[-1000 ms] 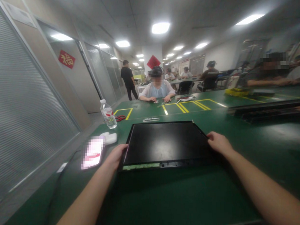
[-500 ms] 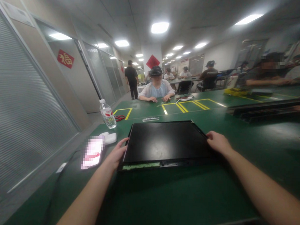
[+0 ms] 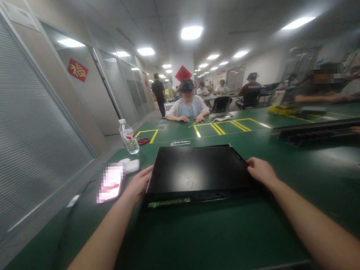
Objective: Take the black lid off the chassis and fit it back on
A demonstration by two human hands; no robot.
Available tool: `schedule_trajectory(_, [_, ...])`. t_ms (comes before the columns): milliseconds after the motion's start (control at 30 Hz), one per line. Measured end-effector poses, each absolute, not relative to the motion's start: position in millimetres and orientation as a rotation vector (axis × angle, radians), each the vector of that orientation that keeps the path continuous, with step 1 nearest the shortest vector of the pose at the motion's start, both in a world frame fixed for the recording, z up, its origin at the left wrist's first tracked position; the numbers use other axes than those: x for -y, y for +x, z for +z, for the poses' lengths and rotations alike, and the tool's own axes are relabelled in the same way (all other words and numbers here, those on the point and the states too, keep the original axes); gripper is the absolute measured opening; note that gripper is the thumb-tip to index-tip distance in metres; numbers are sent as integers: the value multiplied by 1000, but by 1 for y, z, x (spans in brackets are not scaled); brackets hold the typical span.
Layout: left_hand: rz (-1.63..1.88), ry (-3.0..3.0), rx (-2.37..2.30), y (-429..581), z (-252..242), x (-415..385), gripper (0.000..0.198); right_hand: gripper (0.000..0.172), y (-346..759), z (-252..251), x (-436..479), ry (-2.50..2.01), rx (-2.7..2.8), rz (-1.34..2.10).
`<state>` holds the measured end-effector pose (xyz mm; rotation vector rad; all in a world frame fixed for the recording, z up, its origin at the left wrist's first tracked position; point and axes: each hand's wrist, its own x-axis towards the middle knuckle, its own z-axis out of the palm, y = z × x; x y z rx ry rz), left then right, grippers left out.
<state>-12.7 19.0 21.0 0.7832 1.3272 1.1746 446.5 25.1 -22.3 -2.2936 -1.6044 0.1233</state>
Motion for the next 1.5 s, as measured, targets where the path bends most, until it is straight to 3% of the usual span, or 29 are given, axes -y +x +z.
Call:
schedule_trajectory(500, [1334,771,-1113,-3,36,-13,31,32,446,-23,-25,-2247,1576,163])
schedule_trajectory(700, [1341,930,-1091,-4,36,-9,60,36,447,-24,-26,-2238,1563,186])
schedule_trajectory(1100, [1469,1012,-971,3,41,0,82,43,449,-24,-30,-2065,1460,302])
schedule_trajectory(1300, [1499,993,-998,0,39,-2,76,24,450,-18,-32,-1759,1067,584])
schedule_trajectory(1500, [1523,960,-1010,-10,32,-11,68,41,450,5,-19,-1309,983,983])
